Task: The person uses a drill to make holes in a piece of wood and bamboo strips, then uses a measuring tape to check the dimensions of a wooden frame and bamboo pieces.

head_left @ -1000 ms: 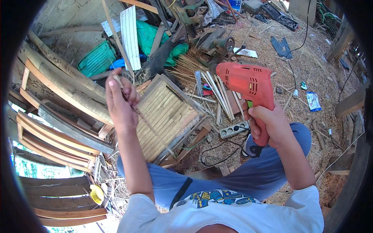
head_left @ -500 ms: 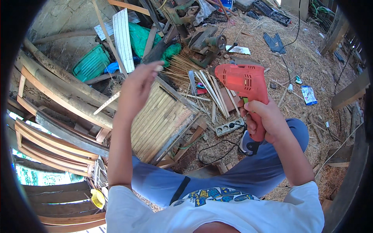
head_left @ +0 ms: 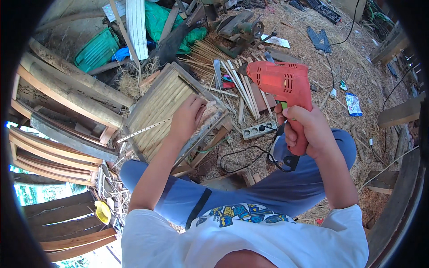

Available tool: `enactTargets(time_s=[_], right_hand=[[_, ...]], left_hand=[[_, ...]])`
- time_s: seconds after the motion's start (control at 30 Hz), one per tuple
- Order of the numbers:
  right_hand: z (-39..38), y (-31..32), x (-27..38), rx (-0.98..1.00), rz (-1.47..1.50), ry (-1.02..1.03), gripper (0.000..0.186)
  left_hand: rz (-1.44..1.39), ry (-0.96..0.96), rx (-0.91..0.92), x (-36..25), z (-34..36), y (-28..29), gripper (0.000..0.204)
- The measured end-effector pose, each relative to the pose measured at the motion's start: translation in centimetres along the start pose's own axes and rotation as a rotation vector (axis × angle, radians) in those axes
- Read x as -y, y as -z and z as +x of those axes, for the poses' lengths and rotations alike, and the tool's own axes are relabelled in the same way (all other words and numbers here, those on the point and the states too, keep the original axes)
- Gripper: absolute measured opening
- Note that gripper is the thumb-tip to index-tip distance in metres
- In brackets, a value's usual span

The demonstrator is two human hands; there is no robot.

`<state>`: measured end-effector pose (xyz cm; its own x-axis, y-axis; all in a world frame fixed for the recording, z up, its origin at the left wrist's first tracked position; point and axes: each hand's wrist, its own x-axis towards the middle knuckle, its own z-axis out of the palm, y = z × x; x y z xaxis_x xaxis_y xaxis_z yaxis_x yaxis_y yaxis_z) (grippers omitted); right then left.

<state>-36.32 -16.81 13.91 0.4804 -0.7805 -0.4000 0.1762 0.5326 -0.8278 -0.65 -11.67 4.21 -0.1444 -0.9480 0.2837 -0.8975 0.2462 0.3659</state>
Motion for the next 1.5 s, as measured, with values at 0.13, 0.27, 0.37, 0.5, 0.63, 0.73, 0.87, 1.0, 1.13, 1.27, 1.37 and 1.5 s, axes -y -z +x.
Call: enactTargets(time_s=[0.13, 0.27, 0.37, 0.5, 0.63, 0.73, 0.87, 1.0, 1.13, 1.27, 1.37, 1.5], right_hand=[[0.3, -0.3, -0.2, -0.008, -0.042, -0.022, 0.025], [0.8, -0.7, -0.5, -0.007, -0.058, -0.051, 0.026], [1.2, -1.2, -0.6, -0.017, -0.070, -0.072, 0.026], [1.8, -1.8, -0.8, -0.006, -0.069, -0.083, 0.026], [2.0, -2.7, -0.7, -0.010, -0.105, -0.092, 0.027], [2.2, -3.1, -0.8, -0.001, -0.143, -0.089, 0.027], [2.3, -3.5, -1.0, 0.014, -0.224, -0.063, 0.028], [2.1, -4.0, -0.8, 0.041, -0.243, -0.062, 0.027], [2.1, -4.4, -0.9, 0.045, -0.245, -0.064, 0.026], [2.1, -4.4, -1.0, 0.041, -0.284, -0.068, 0.026], [2.0, -4.1, -1.0, 0.054, -0.296, -0.068, 0.026], [1.4, -4.1, -0.8, 0.034, -0.298, -0.040, 0.027]], left_hand=[[-0.070, 0.102, -0.064, 0.1, -0.6, -2.0, 0.014], [-0.175, 0.166, -0.067, 0.0, -0.9, -3.0, 0.017], [-0.090, 0.152, -0.055, 0.8, -1.2, -3.6, 0.017], [-0.062, 0.120, -0.063, 1.4, -1.4, -3.8, 0.020], [-0.176, 0.223, -0.117, 1.4, -1.5, -4.2, 0.023], [-0.144, 0.183, -0.159, 1.4, -1.8, -4.5, 0.021], [-0.017, 0.122, -0.197, 1.4, -2.0, -4.9, 0.015], [-0.095, 0.188, -0.168, 1.3, -2.3, -4.8, 0.017], [-0.113, 0.182, -0.198, 1.1, -2.2, -4.9, 0.016], [-0.079, 0.182, -0.178, 0.9, -2.2, -4.9, 0.017], [-0.054, 0.168, -0.196, 0.9, -2.3, -4.9, 0.016], [0.001, 0.137, -0.220, 0.7, -2.1, -5.1, 0.016]])
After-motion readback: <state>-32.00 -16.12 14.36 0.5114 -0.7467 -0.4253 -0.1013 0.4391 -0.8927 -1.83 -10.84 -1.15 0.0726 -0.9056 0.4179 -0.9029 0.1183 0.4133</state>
